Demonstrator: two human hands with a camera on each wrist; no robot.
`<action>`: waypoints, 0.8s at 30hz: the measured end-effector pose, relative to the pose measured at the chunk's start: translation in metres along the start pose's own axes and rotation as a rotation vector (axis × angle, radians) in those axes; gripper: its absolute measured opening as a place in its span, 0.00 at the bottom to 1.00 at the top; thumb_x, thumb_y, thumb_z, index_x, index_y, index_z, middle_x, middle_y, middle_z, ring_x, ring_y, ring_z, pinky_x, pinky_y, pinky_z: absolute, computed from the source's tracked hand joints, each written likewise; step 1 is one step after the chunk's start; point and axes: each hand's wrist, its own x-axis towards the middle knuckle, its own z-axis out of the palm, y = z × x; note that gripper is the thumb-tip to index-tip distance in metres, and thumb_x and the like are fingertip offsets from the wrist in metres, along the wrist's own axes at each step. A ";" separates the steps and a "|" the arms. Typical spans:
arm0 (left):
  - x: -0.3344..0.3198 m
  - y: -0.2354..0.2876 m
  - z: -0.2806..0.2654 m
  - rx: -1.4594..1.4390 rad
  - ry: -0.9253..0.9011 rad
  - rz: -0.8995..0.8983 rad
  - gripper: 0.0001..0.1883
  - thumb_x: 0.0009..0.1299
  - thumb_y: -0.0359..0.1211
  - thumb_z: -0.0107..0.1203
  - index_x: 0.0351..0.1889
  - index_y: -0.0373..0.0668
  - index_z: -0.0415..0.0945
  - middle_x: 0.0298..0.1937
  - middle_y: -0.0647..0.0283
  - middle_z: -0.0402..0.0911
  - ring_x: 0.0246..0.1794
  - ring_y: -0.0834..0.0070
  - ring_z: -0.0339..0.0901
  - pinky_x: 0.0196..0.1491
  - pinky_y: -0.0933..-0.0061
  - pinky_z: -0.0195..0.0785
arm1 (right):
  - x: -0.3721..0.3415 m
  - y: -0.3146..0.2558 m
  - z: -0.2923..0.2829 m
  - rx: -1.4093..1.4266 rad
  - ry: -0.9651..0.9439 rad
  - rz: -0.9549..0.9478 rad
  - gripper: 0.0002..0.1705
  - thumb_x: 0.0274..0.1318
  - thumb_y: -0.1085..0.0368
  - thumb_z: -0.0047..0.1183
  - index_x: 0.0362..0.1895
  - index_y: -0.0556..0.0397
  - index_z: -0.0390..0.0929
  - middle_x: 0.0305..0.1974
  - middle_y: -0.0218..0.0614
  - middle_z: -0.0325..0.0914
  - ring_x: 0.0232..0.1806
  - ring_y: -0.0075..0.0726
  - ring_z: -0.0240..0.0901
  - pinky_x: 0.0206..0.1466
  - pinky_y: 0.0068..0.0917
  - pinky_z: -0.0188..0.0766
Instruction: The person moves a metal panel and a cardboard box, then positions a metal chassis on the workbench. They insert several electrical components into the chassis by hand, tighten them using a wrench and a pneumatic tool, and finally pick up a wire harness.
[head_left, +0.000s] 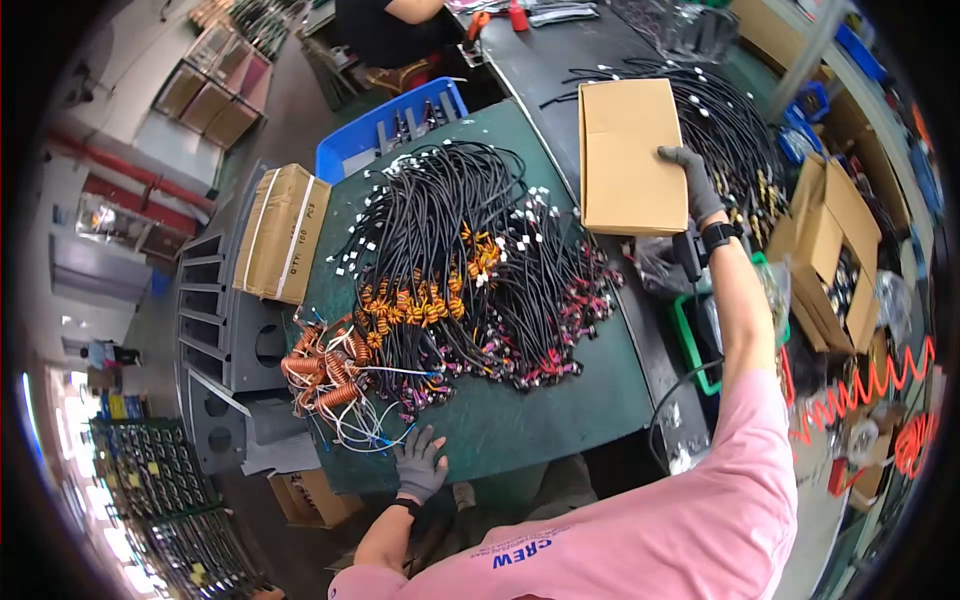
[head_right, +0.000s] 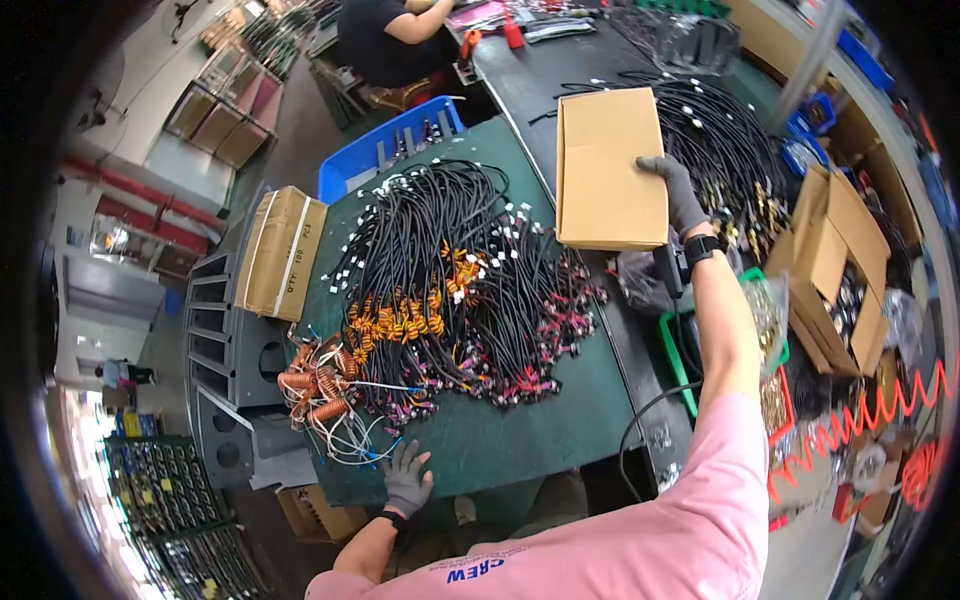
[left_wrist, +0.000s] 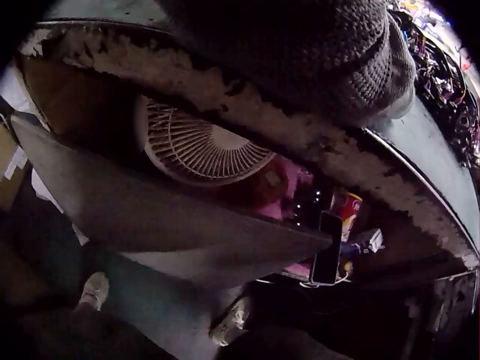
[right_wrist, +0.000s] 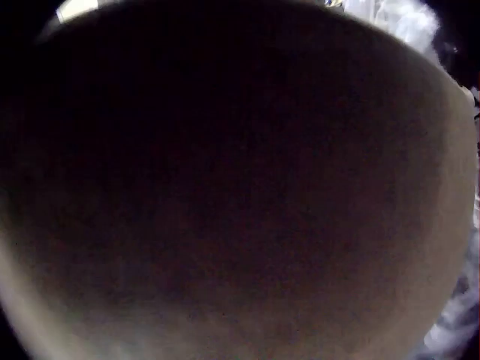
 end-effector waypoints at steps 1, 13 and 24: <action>0.001 0.000 0.001 0.001 0.009 -0.022 0.20 0.53 0.43 0.49 0.46 0.54 0.69 0.59 0.64 0.60 0.61 0.60 0.54 0.55 0.42 0.42 | 0.013 0.002 0.003 -0.004 -0.014 0.011 0.20 0.41 0.64 0.52 0.40 0.60 0.70 0.33 0.38 0.73 0.32 0.34 0.72 0.40 0.29 0.69; 0.002 0.000 -0.003 -0.006 -0.030 -0.028 0.19 0.51 0.43 0.50 0.43 0.57 0.68 0.55 0.65 0.64 0.57 0.60 0.58 0.51 0.47 0.48 | 0.101 0.081 0.045 0.056 -0.152 0.377 0.23 0.40 0.59 0.53 0.41 0.61 0.69 0.34 0.41 0.74 0.31 0.38 0.72 0.40 0.31 0.70; 0.010 0.005 -0.015 -0.071 0.000 -0.017 0.20 0.49 0.41 0.52 0.42 0.57 0.69 0.55 0.65 0.65 0.55 0.62 0.60 0.48 0.51 0.53 | 0.169 0.075 -0.003 -0.940 -0.173 0.034 0.30 0.45 0.51 0.52 0.51 0.56 0.67 0.44 0.39 0.72 0.44 0.36 0.68 0.50 0.28 0.61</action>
